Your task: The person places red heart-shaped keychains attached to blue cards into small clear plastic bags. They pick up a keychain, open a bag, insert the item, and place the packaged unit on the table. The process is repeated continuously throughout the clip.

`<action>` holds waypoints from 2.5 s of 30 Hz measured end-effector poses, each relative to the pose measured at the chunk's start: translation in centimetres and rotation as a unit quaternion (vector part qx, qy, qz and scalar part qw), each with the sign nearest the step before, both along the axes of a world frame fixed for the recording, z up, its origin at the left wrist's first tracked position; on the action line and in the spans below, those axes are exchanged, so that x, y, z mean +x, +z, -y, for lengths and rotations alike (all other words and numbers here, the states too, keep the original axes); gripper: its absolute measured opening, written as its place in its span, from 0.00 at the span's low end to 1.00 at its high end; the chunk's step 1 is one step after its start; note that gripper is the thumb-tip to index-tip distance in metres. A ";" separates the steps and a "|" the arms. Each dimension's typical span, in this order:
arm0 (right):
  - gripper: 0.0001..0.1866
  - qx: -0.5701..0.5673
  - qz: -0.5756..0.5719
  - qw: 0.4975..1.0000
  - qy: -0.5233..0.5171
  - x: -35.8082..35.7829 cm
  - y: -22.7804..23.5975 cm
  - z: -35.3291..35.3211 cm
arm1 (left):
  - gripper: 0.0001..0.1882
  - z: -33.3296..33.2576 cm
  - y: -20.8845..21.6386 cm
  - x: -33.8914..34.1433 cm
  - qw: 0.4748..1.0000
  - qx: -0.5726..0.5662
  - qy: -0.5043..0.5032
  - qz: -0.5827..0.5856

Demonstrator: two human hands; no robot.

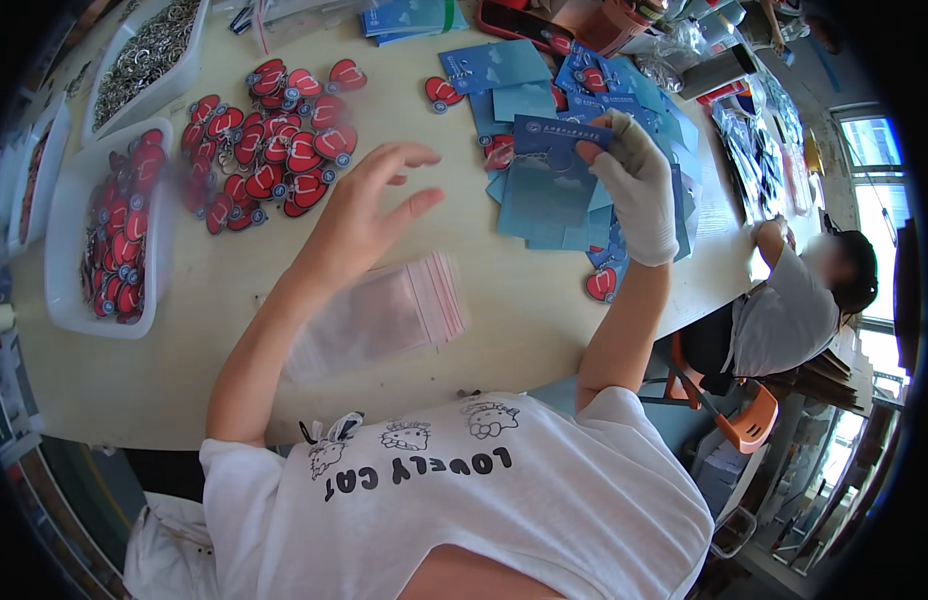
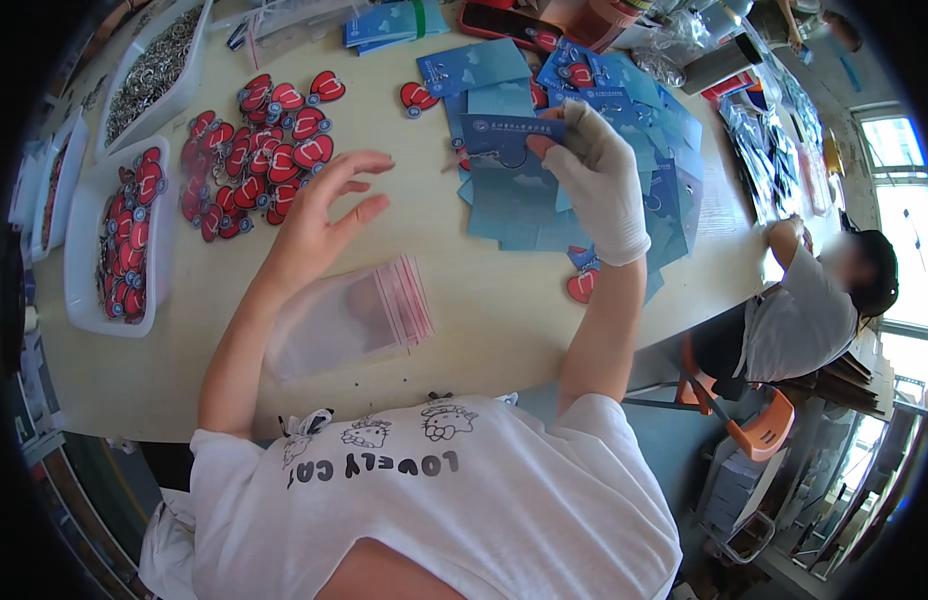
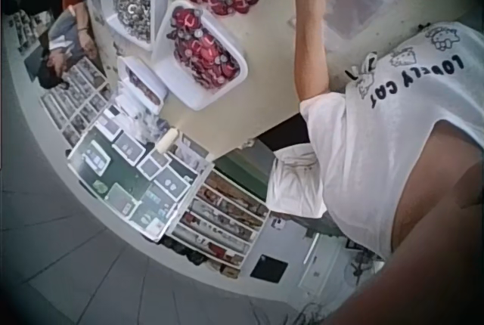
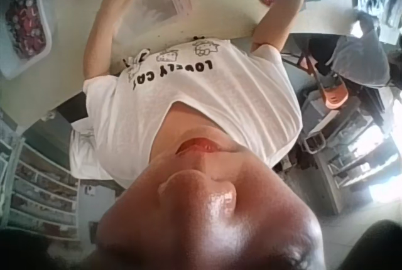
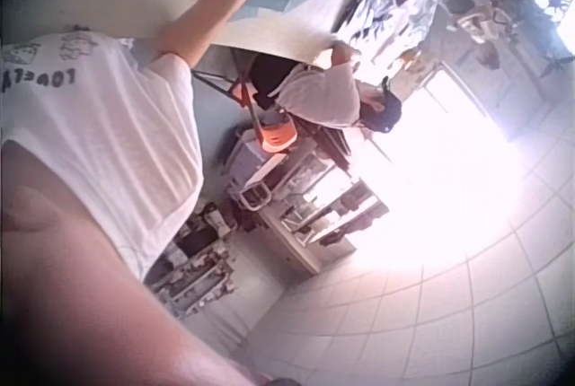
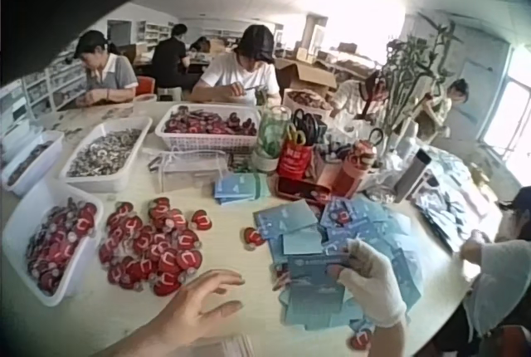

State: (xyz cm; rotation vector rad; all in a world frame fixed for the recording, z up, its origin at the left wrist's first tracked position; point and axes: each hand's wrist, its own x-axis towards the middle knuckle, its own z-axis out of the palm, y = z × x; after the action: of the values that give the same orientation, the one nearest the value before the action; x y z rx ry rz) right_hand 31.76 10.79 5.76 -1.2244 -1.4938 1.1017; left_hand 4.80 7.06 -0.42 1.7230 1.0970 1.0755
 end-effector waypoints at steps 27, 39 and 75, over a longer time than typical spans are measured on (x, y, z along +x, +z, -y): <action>0.31 -0.125 -0.127 0.980 0.086 -8.1 -6.0 2.5 | 0.15 1.4 -0.7 2.2 0.890 -0.173 0.116 0.406; 0.18 -0.003 -0.266 0.964 -0.023 -6.4 -9.1 0.8 | 0.28 7.4 -1.7 -3.4 0.945 0.056 0.048 -0.318; 0.20 -0.114 -0.169 0.979 0.018 -6.1 -7.4 0.5 | 0.05 7.7 -1.6 -7.5 0.938 -0.273 0.092 0.195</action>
State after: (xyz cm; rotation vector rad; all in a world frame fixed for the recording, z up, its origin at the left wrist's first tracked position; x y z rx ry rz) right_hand 25.70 10.29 -1.59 -1.0970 -1.1568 1.4569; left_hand -2.66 -0.61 -2.00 0.9378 1.1705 1.0411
